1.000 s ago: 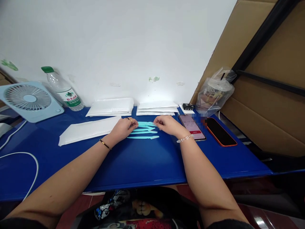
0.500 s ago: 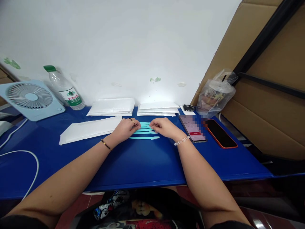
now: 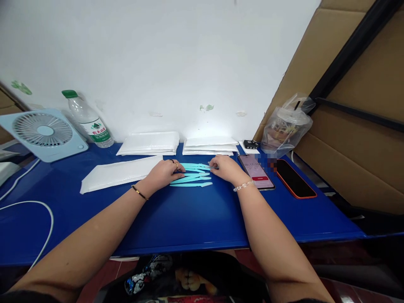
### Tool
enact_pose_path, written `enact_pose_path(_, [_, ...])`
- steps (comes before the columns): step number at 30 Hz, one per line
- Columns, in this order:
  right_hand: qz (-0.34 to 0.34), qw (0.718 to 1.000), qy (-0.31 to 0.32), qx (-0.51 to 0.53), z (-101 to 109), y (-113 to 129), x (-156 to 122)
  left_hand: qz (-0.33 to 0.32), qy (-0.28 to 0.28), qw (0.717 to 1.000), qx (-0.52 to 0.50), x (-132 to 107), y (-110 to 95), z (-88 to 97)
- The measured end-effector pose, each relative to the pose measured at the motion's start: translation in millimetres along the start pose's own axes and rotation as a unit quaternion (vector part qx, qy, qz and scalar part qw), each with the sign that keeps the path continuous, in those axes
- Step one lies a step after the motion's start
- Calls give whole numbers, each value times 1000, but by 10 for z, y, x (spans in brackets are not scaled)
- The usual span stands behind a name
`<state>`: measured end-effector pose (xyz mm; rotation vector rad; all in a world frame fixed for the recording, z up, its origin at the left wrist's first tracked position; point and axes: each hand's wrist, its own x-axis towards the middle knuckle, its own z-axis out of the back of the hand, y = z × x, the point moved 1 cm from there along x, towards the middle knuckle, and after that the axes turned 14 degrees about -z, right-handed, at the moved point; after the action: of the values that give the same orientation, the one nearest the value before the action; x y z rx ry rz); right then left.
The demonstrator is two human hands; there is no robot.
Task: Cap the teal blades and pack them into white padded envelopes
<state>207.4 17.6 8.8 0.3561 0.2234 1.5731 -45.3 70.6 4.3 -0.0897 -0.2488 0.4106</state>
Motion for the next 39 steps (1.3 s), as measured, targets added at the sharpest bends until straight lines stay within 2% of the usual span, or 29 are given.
enact_pose_path(5, [-7,1000,-15,-16,-24,57,7,-8,16,999,48,14,-43,23])
enact_pose_path(11, [3,998,-20,67,134,102,-82,5,30,994,105,34,-75,37])
enact_pose_path(18, [42,993,8,114,101,95,-69,10,-18,998,66,9,22,-3])
enact_pose_path(31, [23,987,31,154,115,158,-90,8,-51,997,53,14,-24,53])
enact_pose_path(35, [12,987,20,158,158,130,-100,17,-67,997,17,4,7,58])
enact_pose_path(39, [22,986,36,164,98,181,-94,21,-78,997,-9,17,-22,62])
